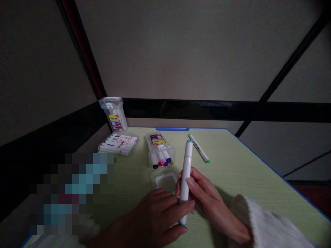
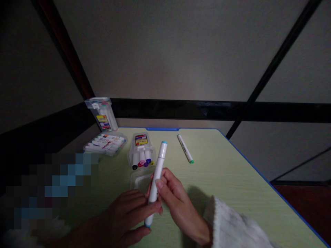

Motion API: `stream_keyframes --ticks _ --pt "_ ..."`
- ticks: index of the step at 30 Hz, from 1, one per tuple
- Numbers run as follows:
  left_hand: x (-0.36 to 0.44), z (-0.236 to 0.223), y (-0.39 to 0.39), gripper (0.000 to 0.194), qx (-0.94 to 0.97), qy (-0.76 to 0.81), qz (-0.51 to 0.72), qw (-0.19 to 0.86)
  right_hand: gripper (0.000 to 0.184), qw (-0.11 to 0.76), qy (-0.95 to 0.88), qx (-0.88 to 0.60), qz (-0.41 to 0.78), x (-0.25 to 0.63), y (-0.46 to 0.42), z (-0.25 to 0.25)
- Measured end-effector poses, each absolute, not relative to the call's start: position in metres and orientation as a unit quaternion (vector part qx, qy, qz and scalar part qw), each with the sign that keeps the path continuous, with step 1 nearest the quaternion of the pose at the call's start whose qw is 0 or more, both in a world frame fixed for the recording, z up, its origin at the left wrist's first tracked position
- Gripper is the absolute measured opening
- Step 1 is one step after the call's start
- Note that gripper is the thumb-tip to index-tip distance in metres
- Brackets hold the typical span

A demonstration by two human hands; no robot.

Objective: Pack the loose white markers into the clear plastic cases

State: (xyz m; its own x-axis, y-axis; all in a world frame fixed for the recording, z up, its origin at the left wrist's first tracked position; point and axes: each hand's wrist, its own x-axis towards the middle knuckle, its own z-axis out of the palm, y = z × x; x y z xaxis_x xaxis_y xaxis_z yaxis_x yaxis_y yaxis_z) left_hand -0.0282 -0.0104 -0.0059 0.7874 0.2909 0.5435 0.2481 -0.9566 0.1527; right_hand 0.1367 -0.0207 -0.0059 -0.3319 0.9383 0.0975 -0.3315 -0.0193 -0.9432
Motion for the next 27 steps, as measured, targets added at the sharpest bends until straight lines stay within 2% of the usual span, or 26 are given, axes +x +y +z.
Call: stream_keyframes --ticks 21,27 --pt "-0.0293 -0.0082 -0.0113 0.026 0.957 0.143 0.250 0.025 0.022 0.496 -0.539 -0.317 0.602 0.1361 -0.0185 -0.0018" --pt "-0.0287 -0.0070 -0.0107 0.029 0.950 0.128 0.284 0.026 0.021 0.491 -0.539 -0.317 0.606 0.1363 -0.0185 -0.0011"
